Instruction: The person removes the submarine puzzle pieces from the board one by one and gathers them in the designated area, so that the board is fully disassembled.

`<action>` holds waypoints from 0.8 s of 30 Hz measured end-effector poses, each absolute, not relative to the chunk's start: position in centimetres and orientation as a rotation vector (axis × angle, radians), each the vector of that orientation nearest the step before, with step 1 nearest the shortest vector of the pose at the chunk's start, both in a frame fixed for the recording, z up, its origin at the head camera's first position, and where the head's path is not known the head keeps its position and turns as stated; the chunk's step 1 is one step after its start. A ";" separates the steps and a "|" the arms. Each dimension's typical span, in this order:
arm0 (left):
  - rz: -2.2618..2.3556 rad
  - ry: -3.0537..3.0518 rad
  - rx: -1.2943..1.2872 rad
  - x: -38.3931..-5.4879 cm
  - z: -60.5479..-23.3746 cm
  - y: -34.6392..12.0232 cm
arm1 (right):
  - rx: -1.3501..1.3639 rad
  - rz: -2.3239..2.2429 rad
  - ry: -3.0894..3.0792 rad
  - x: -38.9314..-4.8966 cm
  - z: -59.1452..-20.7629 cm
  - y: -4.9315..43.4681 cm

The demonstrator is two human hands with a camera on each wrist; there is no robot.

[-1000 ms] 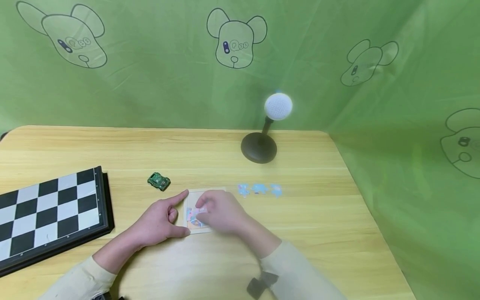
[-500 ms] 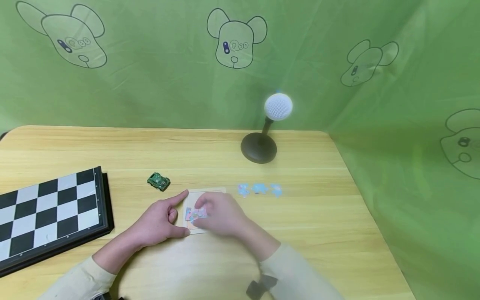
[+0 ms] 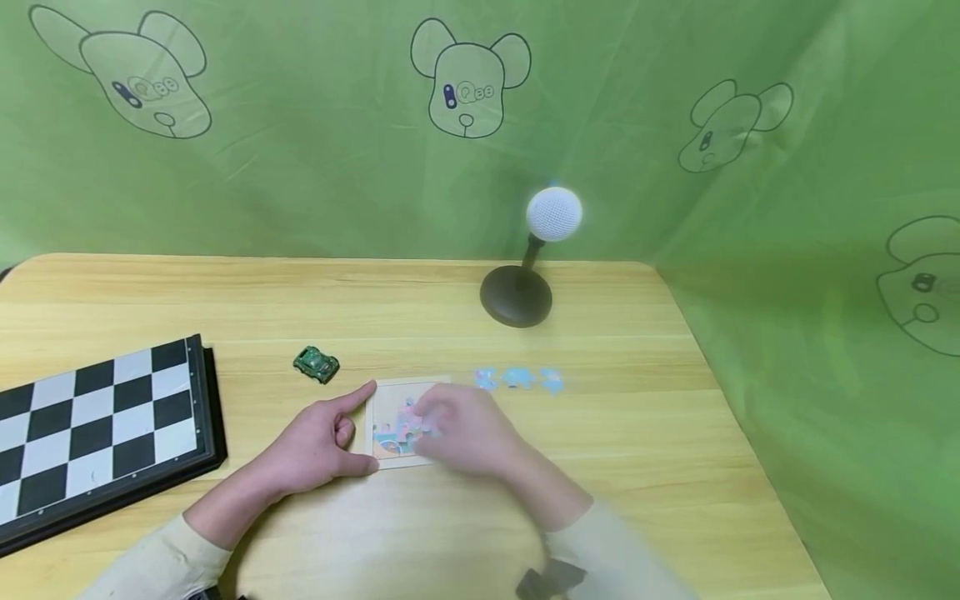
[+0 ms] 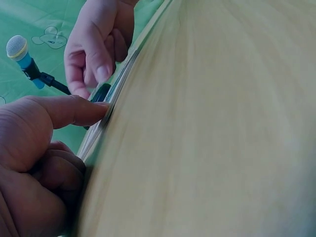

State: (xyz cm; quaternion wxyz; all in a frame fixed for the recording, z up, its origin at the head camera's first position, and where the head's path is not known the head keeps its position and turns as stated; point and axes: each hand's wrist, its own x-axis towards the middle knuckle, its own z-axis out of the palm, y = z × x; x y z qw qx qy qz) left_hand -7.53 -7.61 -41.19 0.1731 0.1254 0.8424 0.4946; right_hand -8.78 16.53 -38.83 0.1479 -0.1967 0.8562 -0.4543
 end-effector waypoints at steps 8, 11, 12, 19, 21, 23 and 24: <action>1.396 2.384 0.331 -7.4 -41.2 -7.6 | -0.501 -1.301 2.547 -8.5 -38.2 20.4; 1.402 2.382 0.330 -7.4 -41.2 -7.6 | -0.459 -1.267 2.580 -8.6 -38.2 21.6; 1.405 2.382 0.331 -7.4 -41.2 -7.6 | -0.445 -1.259 2.587 -8.6 -38.2 22.0; 1.415 2.385 0.346 -7.4 -41.4 -7.6 | -0.380 -1.213 2.620 -9.2 -38.5 24.0; 1.415 2.387 0.346 -7.4 -41.4 -7.6 | -0.370 -1.198 2.627 -9.4 -38.6 24.5; 1.416 2.388 0.348 -7.4 -41.3 -7.5 | -0.351 -1.185 2.635 -9.6 -38.8 24.9; 1.417 2.388 0.348 -7.4 -41.3 -7.5 | -0.346 -1.181 2.636 -9.7 -38.9 25.0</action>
